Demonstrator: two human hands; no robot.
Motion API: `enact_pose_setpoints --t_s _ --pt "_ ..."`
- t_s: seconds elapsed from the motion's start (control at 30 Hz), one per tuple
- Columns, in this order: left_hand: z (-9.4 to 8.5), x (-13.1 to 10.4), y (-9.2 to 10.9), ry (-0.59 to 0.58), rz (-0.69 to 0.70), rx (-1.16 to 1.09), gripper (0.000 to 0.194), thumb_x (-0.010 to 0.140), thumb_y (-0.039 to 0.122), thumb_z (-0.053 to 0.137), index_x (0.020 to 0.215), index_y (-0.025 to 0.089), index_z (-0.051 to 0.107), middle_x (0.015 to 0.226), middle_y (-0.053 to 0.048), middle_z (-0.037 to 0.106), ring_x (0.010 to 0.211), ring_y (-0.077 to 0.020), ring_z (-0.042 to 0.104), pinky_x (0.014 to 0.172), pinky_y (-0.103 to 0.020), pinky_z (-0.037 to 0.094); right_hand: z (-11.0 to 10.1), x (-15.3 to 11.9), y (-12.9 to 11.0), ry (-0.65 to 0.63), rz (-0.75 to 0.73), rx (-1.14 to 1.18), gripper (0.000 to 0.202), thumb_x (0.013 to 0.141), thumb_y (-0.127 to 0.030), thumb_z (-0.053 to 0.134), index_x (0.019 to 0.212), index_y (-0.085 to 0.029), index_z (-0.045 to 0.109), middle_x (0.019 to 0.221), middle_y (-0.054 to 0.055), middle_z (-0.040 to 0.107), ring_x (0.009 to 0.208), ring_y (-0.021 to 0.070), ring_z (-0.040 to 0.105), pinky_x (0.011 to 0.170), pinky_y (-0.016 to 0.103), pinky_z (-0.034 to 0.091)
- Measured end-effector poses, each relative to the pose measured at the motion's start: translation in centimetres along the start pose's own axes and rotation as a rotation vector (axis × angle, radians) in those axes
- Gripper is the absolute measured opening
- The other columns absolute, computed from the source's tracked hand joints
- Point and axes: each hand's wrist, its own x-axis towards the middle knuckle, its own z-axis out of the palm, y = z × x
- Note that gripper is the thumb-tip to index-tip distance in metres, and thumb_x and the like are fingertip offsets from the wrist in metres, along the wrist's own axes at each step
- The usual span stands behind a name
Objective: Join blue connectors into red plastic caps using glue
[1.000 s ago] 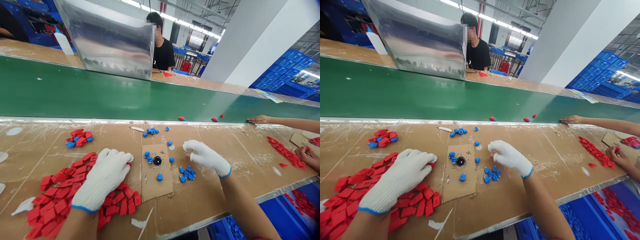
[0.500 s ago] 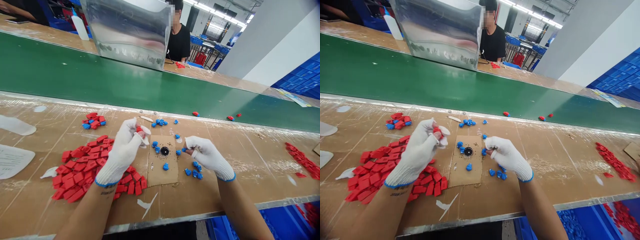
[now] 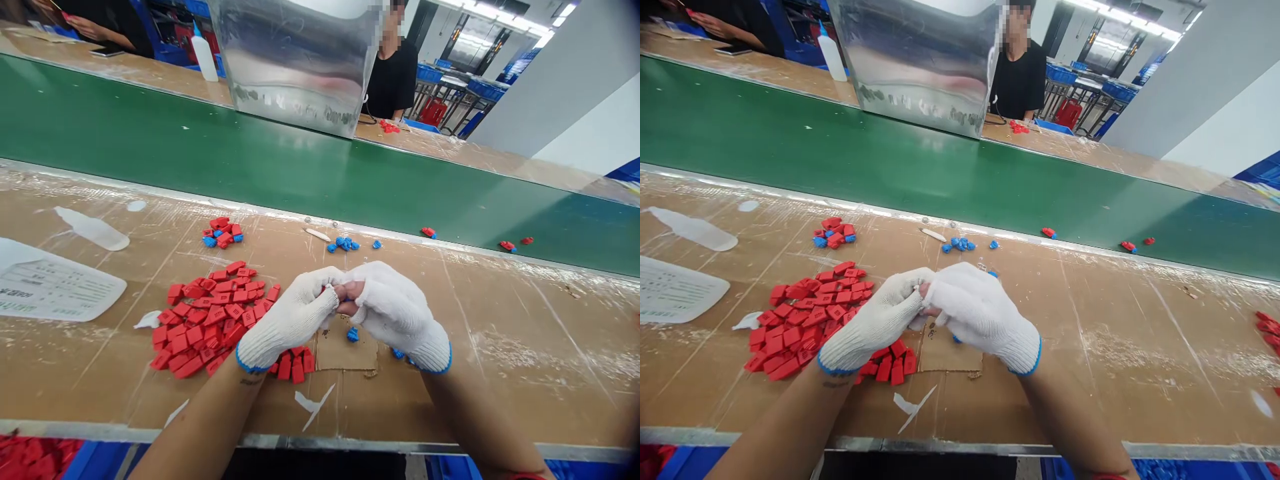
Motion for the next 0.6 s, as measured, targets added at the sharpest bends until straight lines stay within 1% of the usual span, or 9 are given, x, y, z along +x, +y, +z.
enact_pose_setpoints --t_s 0.1,0.17,0.23,0.3,0.33,0.4,0.5,0.53,0.6 --pt "0.6 0.0 -0.5 0.022 0.023 -0.151 0.057 0.093 0.072 0.07 0.081 0.019 0.055 0.062 0.005 0.051 0.048 -0.0059 0.041 0.045 -0.019 0.033 0.2 -0.1 0.2 0.049 -0.019 0.01 0.017 0.096 -0.014 0.078 0.108 -0.024 0.07 0.09 0.004 0.076 0.084 0.0213 0.075 0.079 0.037 0.065" --pt "1.3 0.2 -0.9 0.076 0.043 -0.28 0.059 0.088 0.073 0.075 0.079 0.02 0.052 0.06 0.006 0.052 0.045 -0.0053 0.04 0.042 -0.018 0.031 0.0 0.0 0.2 0.029 0.004 0.062 0.017 0.096 -0.01 0.075 0.101 -0.025 0.069 0.088 0.003 0.074 0.084 0.0194 0.075 0.08 0.036 0.065" --pt "1.8 0.4 -1.0 0.13 0.049 -0.402 0.06 0.084 0.073 0.079 0.081 0.02 0.053 0.059 0.008 0.049 0.042 -0.004 0.035 0.04 -0.017 0.028 -0.6 0.2 0.0 0.011 0.035 0.123 0.023 0.095 -0.002 0.069 0.097 -0.025 0.069 0.088 0.001 0.074 0.084 0.0178 0.075 0.079 0.034 0.064" --pt "1.7 0.6 -0.5 0.172 0.027 -0.518 0.056 0.082 0.069 0.083 0.087 0.021 0.056 0.06 0.009 0.05 0.041 -0.0045 0.037 0.039 -0.017 0.03 -1.7 0.5 0.0 -0.035 0.079 0.138 0.025 0.094 0.0 0.067 0.092 -0.025 0.067 0.085 0.0 0.073 0.082 0.0166 0.072 0.075 0.031 0.061" --pt "1.4 0.7 -0.1 0.193 0.021 -0.578 0.052 0.082 0.064 0.085 0.091 0.021 0.057 0.063 0.008 0.053 0.043 -0.0059 0.042 0.04 -0.018 0.033 -2.4 0.5 0.1 -0.094 0.111 0.132 0.024 0.094 -0.001 0.068 0.089 -0.024 0.066 0.083 0.0 0.072 0.08 0.0159 0.07 0.074 0.03 0.06" --pt "0.3 0.7 0.8 0.262 0.034 -0.679 0.04 0.08 0.043 0.086 0.098 0.021 0.058 0.075 0.005 0.061 0.054 -0.0091 0.055 0.047 -0.019 0.043 -3.7 0.5 0.6 -0.264 0.191 0.123 0.021 0.098 -0.007 0.067 0.086 -0.023 0.064 0.082 0.0 0.071 0.076 0.0142 0.066 0.073 0.029 0.057" --pt "-1.4 0.9 1.6 0.403 0.079 -0.7 0.032 0.074 0.009 0.073 0.098 0.021 0.057 0.089 0.002 0.065 0.071 -0.0093 0.063 0.062 -0.019 0.051 -4.7 -0.3 2.1 -0.501 0.299 0.12 0.017 0.096 -0.009 0.061 0.085 -0.022 0.063 0.082 0.0 0.072 0.074 0.0132 0.062 0.073 0.028 0.053" --pt "-1.8 1.0 1.7 0.431 0.076 -0.68 0.033 0.073 0.003 0.069 0.098 0.021 0.057 0.091 0.002 0.064 0.074 -0.0086 0.064 0.065 -0.018 0.052 -4.6 -0.7 2.7 -0.553 0.328 0.117 0.016 0.093 -0.007 0.059 0.085 -0.021 0.063 0.082 0.0 0.072 0.075 0.0135 0.062 0.074 0.028 0.052" --pt "-2.1 1.2 1.7 0.432 0.065 -0.637 0.03 0.076 0.001 0.068 0.099 0.019 0.059 0.092 0.001 0.063 0.077 -0.0082 0.065 0.067 -0.018 0.052 -4.2 -1.6 3.7 -0.635 0.373 0.105 0.018 0.086 -0.005 0.056 0.085 -0.021 0.065 0.083 0.0 0.072 0.077 0.0147 0.062 0.076 0.029 0.051"
